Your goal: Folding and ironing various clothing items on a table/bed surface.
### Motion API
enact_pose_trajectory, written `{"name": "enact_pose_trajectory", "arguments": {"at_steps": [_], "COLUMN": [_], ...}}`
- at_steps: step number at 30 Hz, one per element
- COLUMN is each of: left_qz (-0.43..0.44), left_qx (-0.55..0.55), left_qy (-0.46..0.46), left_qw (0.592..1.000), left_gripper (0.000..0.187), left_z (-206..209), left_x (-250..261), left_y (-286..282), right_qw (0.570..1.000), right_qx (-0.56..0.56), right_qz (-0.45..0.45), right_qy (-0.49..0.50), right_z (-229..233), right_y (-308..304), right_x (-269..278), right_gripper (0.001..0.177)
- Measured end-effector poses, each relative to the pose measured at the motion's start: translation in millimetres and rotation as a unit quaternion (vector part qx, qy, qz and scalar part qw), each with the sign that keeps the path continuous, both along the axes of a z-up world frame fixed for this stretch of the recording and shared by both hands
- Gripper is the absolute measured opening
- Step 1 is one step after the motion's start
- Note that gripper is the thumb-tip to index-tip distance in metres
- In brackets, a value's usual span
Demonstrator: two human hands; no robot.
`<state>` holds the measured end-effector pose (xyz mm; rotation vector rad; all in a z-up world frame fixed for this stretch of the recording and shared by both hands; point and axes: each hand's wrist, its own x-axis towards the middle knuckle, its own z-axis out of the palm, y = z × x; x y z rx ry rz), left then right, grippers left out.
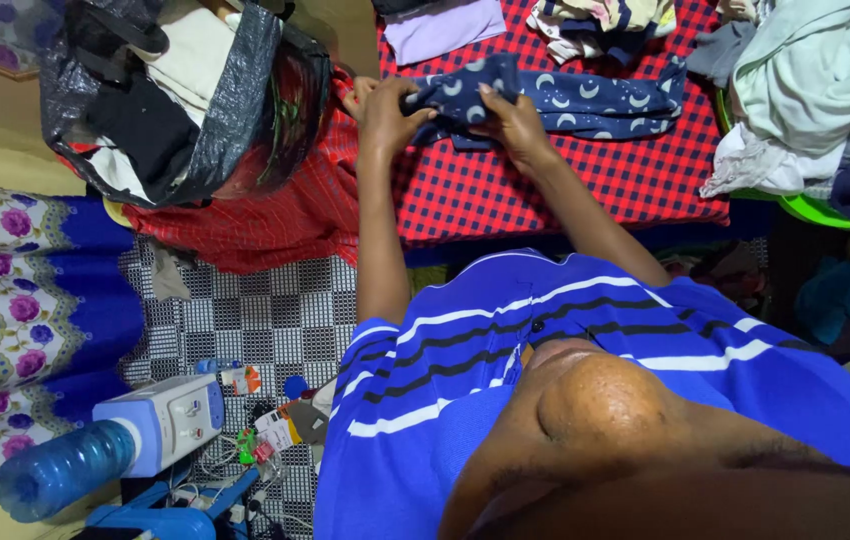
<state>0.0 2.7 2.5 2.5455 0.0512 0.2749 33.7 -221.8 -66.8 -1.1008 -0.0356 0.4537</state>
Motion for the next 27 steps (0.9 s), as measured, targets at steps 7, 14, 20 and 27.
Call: {"name": "enact_pose_trajectory", "arguments": {"at_steps": [7,14,20,27], "left_qz": [0.024,0.043,0.094,-0.060], "left_qx": [-0.003,0.026,0.096,0.122], "left_qy": [-0.013,-0.044,-0.069,-0.094], "left_qw": [1.000,0.998,0.989,0.986], "left_gripper": [0.026,0.024,0.031,0.049], "left_z": [-21,-27,-28,-64], "left_x": [3,20,23,25], "left_y": [15,0,-48,-84], "right_qw": [0.997,0.979,0.768,0.680], "right_qx": [-0.029,-0.160,-0.535,-0.544], "right_qz": [-0.042,-0.127,-0.219,-0.132], "right_qy": [0.065,-0.010,-0.276,-0.473], "right_z": [3,9,48,28], "right_y": [-23,-33,-26,-9], "right_x": [-7,0,-18,-21], "right_gripper": [0.029,0.031,0.036,0.038]}}
